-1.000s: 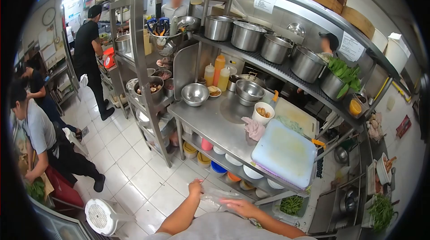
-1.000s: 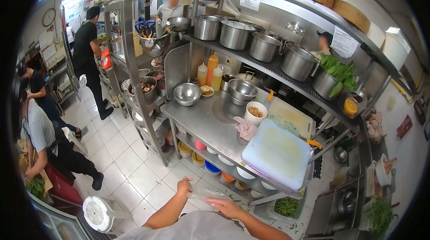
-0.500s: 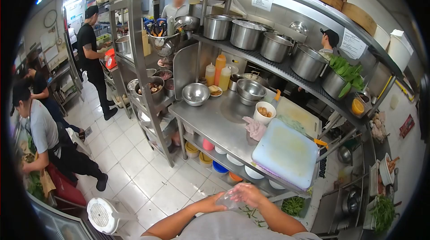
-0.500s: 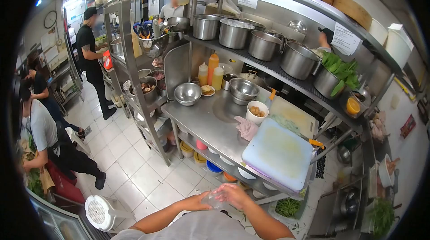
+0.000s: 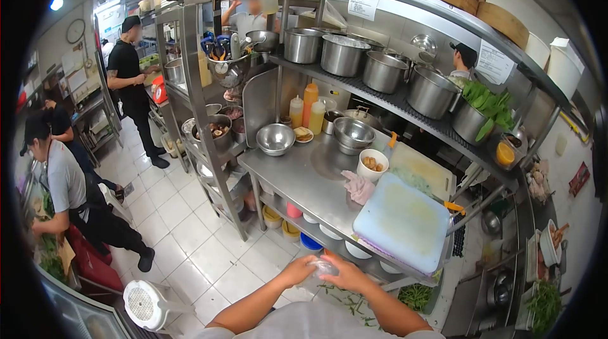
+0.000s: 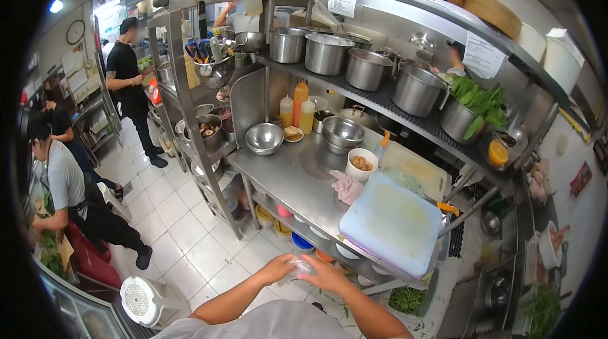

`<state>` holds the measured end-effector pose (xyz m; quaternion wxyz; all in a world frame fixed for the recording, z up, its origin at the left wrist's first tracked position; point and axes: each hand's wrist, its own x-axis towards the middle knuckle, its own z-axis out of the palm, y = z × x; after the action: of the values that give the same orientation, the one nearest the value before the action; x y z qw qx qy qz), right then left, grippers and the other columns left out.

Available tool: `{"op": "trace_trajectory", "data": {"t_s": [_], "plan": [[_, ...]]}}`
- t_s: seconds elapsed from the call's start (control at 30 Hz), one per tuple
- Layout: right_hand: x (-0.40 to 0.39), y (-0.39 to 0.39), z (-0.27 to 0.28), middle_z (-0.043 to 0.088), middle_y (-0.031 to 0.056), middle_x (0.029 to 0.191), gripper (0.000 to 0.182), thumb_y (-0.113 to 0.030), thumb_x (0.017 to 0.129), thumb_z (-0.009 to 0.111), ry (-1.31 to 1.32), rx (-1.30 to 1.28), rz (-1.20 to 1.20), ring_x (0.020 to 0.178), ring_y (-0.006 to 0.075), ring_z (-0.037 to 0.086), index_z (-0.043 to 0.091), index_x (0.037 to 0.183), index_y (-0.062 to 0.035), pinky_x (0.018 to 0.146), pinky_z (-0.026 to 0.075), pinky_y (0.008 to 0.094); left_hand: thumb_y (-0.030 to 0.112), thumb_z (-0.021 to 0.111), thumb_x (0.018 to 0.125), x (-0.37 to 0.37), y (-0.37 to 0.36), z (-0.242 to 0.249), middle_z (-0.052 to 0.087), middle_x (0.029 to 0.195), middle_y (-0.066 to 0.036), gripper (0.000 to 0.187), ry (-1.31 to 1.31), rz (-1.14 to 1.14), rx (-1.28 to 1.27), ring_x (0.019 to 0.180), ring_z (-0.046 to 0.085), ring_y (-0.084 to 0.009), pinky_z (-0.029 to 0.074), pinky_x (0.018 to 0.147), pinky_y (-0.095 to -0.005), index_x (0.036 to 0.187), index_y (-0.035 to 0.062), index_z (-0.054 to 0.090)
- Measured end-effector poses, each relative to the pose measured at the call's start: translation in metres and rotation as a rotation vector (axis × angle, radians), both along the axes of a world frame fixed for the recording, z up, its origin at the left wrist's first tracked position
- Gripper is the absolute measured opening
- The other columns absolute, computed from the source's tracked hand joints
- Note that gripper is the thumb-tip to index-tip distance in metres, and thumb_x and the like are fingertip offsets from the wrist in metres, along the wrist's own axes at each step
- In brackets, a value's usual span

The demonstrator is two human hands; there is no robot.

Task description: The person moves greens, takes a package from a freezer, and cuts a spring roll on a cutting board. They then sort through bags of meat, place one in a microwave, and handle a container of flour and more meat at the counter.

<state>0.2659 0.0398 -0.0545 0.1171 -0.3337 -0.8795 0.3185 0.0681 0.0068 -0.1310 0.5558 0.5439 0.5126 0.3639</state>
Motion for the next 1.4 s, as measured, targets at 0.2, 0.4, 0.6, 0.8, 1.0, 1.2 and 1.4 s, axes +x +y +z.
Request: {"op": "trace_trajectory", "data": {"t_s": [0.2,0.4,0.6,0.8,1.0,1.2,1.4], "plan": [[-0.014,-0.019,-0.029,0.048,0.0190,0.132,0.065,-0.029,0.083,0.067,0.371,0.177,-0.288,0.122,0.0314,0.047,0.037,0.136,-0.0053,0.100,0.036,0.0372,0.016,0.041,0.094,0.022,0.012,0.008,0.053,0.115,-0.013,0.035,-0.996,0.423,-0.408,0.104,0.055,-0.0274,0.043,0.094,-0.0484,0.126,0.0055,0.040],[-0.011,-0.010,-0.065,0.051,0.0213,0.127,0.058,-0.020,0.083,0.062,0.285,0.069,-0.349,0.120,0.0344,0.047,0.040,0.134,-0.0041,0.099,0.038,0.0380,0.027,0.044,0.095,0.043,0.003,0.009,0.050,0.125,-0.010,0.040,-0.892,0.212,-0.478,0.115,0.049,-0.0277,0.041,0.096,-0.0462,0.128,0.0066,0.041],[0.044,0.034,-0.017,0.061,0.0158,0.101,0.038,-0.007,0.082,0.053,0.520,-0.075,-0.827,0.094,0.0292,0.059,0.049,0.120,-0.0061,0.085,0.046,0.0355,0.035,0.050,0.093,0.006,-0.025,-0.001,0.055,0.120,-0.009,0.039,-0.731,0.107,-0.520,0.113,0.053,-0.0249,0.044,0.091,-0.0407,0.118,0.0062,0.052],[0.158,0.088,0.051,0.065,0.0137,0.097,0.026,-0.014,0.081,0.062,0.387,0.327,-0.927,0.087,0.0234,0.062,0.060,0.104,-0.0026,0.077,0.048,0.0336,0.027,0.053,0.088,-0.058,-0.060,-0.040,0.061,0.104,-0.009,0.028,-0.559,0.469,-0.521,0.096,0.059,-0.0226,0.046,0.081,-0.0363,0.104,0.0051,0.057],[0.244,0.116,0.195,0.062,0.0078,0.099,0.025,-0.010,0.078,0.065,0.741,0.809,-0.987,0.086,0.0193,0.059,0.059,0.101,-0.0010,0.081,0.046,0.0310,0.027,0.053,0.086,-0.089,-0.093,-0.067,0.060,0.101,-0.008,0.027,-0.545,0.680,-0.531,0.092,0.058,-0.0250,0.044,0.078,-0.0394,0.103,0.0060,0.056],[0.289,0.123,0.299,0.063,0.0099,0.097,0.020,-0.006,0.079,0.057,0.454,1.173,-1.299,0.083,0.0241,0.061,0.059,0.099,-0.0082,0.078,0.047,0.0335,0.027,0.052,0.087,-0.073,-0.088,-0.060,0.060,0.099,-0.009,0.026,-0.511,0.614,-0.516,0.090,0.059,-0.0240,0.045,0.073,-0.0369,0.102,0.0056,0.056],[0.333,0.173,0.334,0.058,0.0130,0.092,0.016,-0.006,0.078,0.056,0.020,1.419,-1.133,0.092,0.0329,0.056,0.059,0.094,-0.0087,0.079,0.045,0.0398,0.023,0.049,0.088,-0.052,-0.083,-0.044,0.060,0.097,-0.009,0.021,-0.418,0.536,-0.482,0.088,0.060,-0.0234,0.047,0.074,-0.0373,0.098,0.0057,0.056]]}}
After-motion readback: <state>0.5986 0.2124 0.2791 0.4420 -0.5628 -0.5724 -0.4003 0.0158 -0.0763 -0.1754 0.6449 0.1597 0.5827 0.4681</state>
